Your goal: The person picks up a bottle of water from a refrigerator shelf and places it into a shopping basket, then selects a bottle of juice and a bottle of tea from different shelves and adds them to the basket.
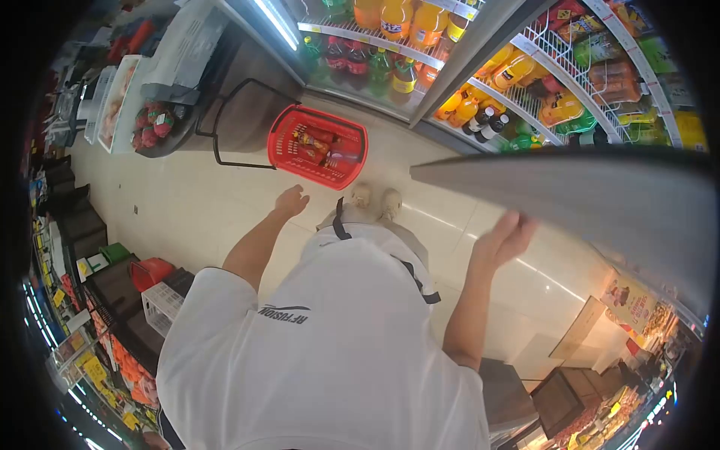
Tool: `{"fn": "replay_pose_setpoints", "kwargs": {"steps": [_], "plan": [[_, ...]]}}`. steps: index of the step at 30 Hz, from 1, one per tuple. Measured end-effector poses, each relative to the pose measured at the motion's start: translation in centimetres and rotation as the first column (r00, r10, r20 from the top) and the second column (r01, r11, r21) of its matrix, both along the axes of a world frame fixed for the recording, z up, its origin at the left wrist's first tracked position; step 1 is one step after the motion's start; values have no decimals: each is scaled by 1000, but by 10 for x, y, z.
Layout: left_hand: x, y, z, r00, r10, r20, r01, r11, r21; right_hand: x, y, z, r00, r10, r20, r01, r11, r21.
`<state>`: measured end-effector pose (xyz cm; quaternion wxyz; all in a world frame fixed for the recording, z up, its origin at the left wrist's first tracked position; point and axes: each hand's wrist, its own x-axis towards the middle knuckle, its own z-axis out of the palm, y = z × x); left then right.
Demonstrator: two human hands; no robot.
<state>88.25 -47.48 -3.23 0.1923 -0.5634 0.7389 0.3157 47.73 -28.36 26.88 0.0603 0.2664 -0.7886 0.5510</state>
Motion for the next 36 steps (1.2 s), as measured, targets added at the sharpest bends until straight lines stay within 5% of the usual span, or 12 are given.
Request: {"fn": "replay_pose_setpoints", "kwargs": {"steps": [4, 7, 12, 14, 18, 26, 29, 32, 33, 35, 36], "plan": [[16, 49, 9, 989, 125, 76, -126, 992, 9, -52, -72, 5, 970, 205, -132, -211, 977, -38], [9, 98, 9, 954, 294, -64, -292, 955, 47, -84, -121, 0, 949, 290, -120, -307, 939, -158], [9, 149, 4, 889, 424, -175, -414, 906, 94, -124, -174, 2, 926, 262, -273, -301, 947, -115], [11, 151, 19, 885, 452, -110, -447, 892, 70, -125, -188, 6, 954, 250, -168, -279, 943, -181], [36, 141, 21, 853, 519, 58, -521, 853, 41, -136, -203, 0, 935, 175, -308, -210, 974, -82], [31, 72, 27, 861, 506, -51, -500, 861, 93, -146, -212, -12, 945, 162, -285, -175, 984, -22], [49, 33, 20, 885, 437, -161, -432, 899, 66, -148, -210, -25, 966, 250, -68, -258, 952, -165], [88, -22, 19, 901, 401, -163, -405, 914, 13, -109, -207, -43, 977, 208, -36, -211, 951, -226], [103, -39, 19, 905, 404, -131, -410, 912, -16, -81, -204, -53, 982, 134, 131, -92, 954, -284], [138, -79, 20, 881, 449, -149, -461, 886, -52, -92, -163, -147, 976, 52, 210, -44, 998, -41], [153, -101, 20, 854, 497, -156, -513, 854, -88, -85, -139, -197, 896, 154, 417, -172, 985, 7]]}}
